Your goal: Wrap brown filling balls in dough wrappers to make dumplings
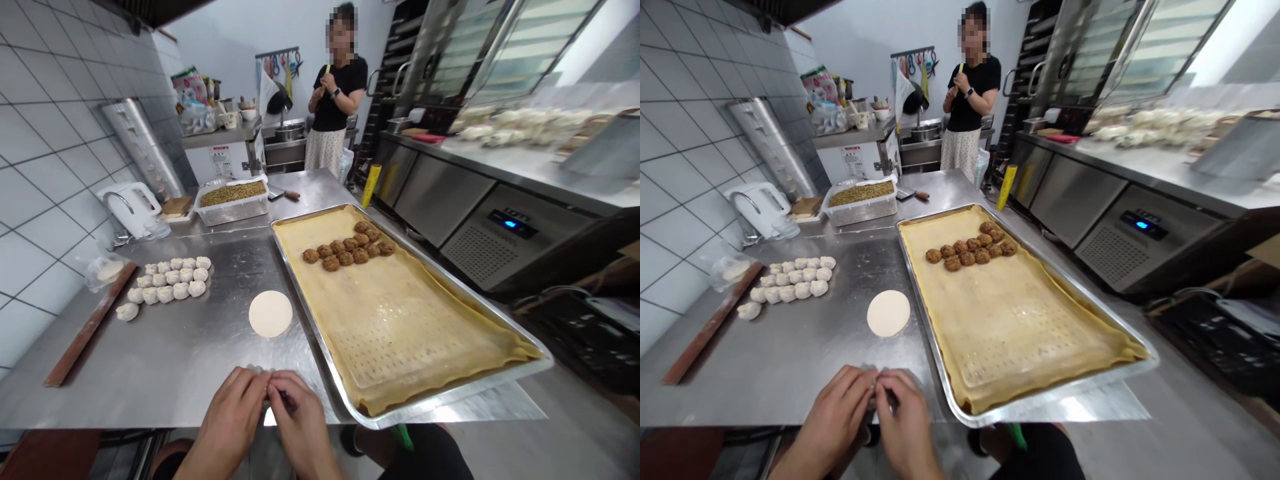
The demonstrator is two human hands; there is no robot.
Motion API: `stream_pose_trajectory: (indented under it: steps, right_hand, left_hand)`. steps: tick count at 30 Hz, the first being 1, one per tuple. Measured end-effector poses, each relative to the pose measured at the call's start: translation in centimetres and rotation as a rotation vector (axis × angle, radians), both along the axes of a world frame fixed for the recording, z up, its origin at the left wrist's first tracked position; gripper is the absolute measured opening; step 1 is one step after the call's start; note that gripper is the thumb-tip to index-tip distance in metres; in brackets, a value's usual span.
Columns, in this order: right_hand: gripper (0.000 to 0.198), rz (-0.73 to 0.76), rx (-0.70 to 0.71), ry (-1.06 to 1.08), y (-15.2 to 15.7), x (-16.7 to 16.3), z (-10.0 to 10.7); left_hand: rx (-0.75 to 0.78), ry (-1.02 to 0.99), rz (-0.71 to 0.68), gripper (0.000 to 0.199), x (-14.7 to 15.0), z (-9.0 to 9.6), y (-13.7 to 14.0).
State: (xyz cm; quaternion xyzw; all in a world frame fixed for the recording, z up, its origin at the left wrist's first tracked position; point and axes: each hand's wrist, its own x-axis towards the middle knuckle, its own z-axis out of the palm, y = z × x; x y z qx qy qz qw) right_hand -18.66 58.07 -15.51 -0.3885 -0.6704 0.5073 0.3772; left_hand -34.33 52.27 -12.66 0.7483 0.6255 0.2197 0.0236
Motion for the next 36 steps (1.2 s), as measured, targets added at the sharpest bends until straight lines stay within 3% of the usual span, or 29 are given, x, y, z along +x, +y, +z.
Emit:
stream_pose_trajectory:
  steps: [2, 4, 9, 13, 16, 19, 22, 24, 28, 33, 36]
  right_hand:
    - [0.023, 0.042, 0.072, 0.008, -0.2, 0.2, -0.2]
    - [0.021, 0.022, 0.075, 0.003, -0.4, 0.3, -0.5]
    - [0.02, -0.06, -0.112, 0.0, -0.1, 0.0, -0.4]
    - [0.024, 0.021, -0.027, 0.057, -0.5, 0.1, 0.3]
    - [0.025, -0.022, -0.027, 0.121, -0.7, 0.5, 0.1]
    - [0.034, -0.114, -0.227, 0.227, -0.5, 0.5, -0.1]
    - [0.053, -0.005, -0.591, 0.326, -0.5, 0.1, 0.5]
    - [0.06, 0.069, -0.762, 0.342, -0.9, -0.2, 1.3]
    - [0.056, -0.003, -0.748, 0.344, -2.0, 0.2, 3.0]
    - [0.049, 0.162, -0.773, 0.435, -2.7, 1.2, 3.3]
    - [0.052, 0.133, -0.773, 0.383, -2.9, 1.2, 3.0]
  left_hand:
    - [-0.012, 0.013, -0.019, 0.033, -0.1, 0.0, 0.0]
    - [-0.026, 0.006, -0.016, 0.023, -0.1, -0.1, 0.0]
    - [-0.031, -0.019, 0.02, 0.018, 0.2, -0.2, 0.0]
    - [-0.039, -0.002, -0.018, 0.031, -0.1, 0.0, 0.1]
    - [-0.027, -0.086, 0.012, 0.022, 0.0, 0.3, 0.0]
    - [0.022, -0.24, 0.057, 0.019, 0.7, 1.1, -0.4]
    - [0.028, -0.395, 0.062, 0.016, 1.7, 2.2, -0.9]
    - [0.025, -0.466, 0.058, 0.015, 2.2, 3.0, -1.2]
    - [0.066, -0.42, -0.006, 0.025, 2.5, 3.9, -2.2]
    - [0.171, -0.299, -0.065, 0.024, 3.0, 4.6, -3.5]
    - [0.237, -0.252, -0.105, 0.022, 3.3, 5.0, -3.8]
